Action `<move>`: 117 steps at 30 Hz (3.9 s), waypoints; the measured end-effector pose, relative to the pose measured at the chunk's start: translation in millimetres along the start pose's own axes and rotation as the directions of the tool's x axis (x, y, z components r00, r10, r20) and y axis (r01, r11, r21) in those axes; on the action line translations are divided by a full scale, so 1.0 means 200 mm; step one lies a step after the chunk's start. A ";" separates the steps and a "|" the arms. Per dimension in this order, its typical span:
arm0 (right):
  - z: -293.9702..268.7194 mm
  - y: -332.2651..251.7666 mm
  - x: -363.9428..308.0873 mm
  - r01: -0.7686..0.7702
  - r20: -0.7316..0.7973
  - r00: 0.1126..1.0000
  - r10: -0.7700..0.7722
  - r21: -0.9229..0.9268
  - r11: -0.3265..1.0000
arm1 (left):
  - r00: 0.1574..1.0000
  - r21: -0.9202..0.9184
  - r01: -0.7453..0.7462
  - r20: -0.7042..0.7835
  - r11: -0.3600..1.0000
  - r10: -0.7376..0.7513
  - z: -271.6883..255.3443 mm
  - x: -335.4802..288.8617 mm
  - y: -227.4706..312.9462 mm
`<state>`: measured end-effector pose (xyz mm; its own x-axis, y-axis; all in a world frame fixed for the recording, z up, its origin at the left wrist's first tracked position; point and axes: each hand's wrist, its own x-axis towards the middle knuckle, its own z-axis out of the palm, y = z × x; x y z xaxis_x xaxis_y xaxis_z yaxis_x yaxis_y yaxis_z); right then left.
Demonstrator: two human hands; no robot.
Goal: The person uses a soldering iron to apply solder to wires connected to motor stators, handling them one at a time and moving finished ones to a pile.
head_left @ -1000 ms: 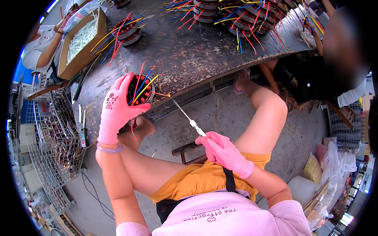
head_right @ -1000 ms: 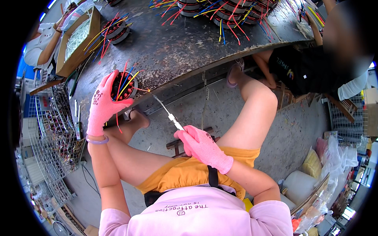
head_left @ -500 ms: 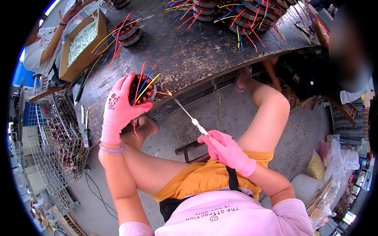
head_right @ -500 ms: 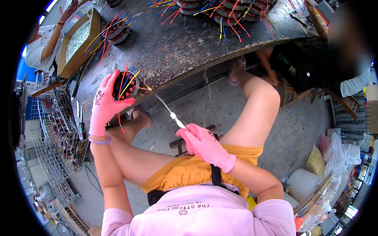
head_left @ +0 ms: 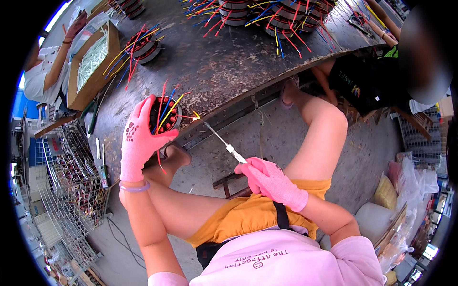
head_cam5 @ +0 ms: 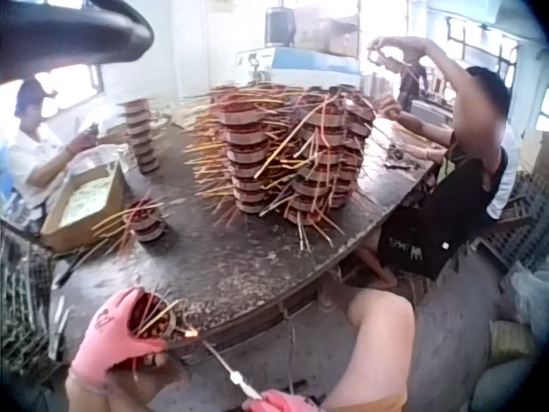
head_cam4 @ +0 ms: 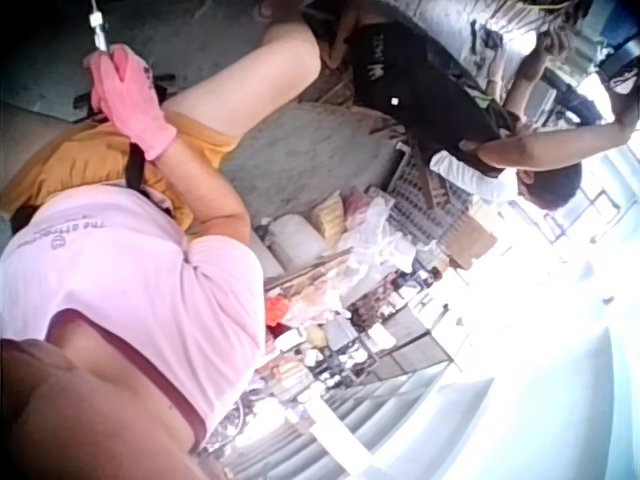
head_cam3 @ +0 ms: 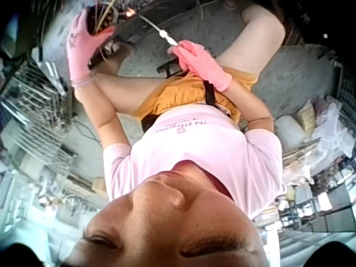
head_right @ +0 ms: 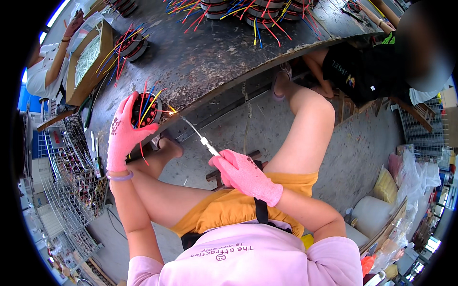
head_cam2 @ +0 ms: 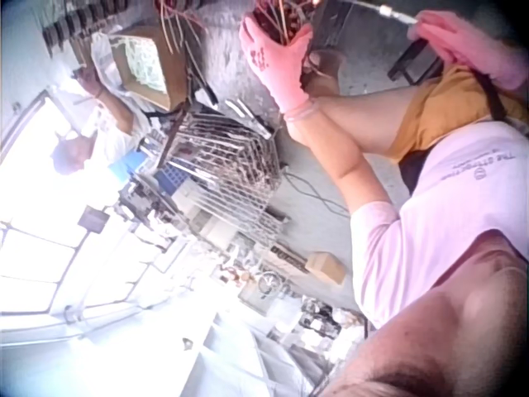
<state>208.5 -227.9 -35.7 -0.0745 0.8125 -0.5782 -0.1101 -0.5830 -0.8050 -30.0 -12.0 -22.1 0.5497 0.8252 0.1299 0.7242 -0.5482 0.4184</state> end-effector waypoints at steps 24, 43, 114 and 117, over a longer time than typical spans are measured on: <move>0.01 -0.02 0.00 -0.017 0.006 1.000 0.017 -0.003 1.000 | 0.999 -0.010 -0.041 -0.019 0.999 0.041 0.01 -0.01 -0.03; 0.01 -0.04 -0.02 -0.009 -0.009 1.000 0.009 -0.031 0.999 | 0.999 -0.009 -0.044 -0.014 0.999 0.044 0.01 0.01 -0.02; -0.01 -0.01 -0.01 -0.038 -0.009 0.999 0.038 0.017 0.999 | 0.999 -0.068 -0.031 -0.008 0.997 0.031 0.01 0.00 -0.02; 0.00 -0.03 -0.01 -0.056 -0.003 0.998 0.056 0.014 0.998 | 1.000 -0.078 -0.010 0.000 0.997 0.010 0.00 0.00 -0.01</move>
<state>208.6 -225.7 -30.7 -0.0777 0.7785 -0.6228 -0.1195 -0.6275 -0.7694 -30.6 -10.4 -23.6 0.5565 0.8199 0.1343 0.6842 -0.5440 0.4857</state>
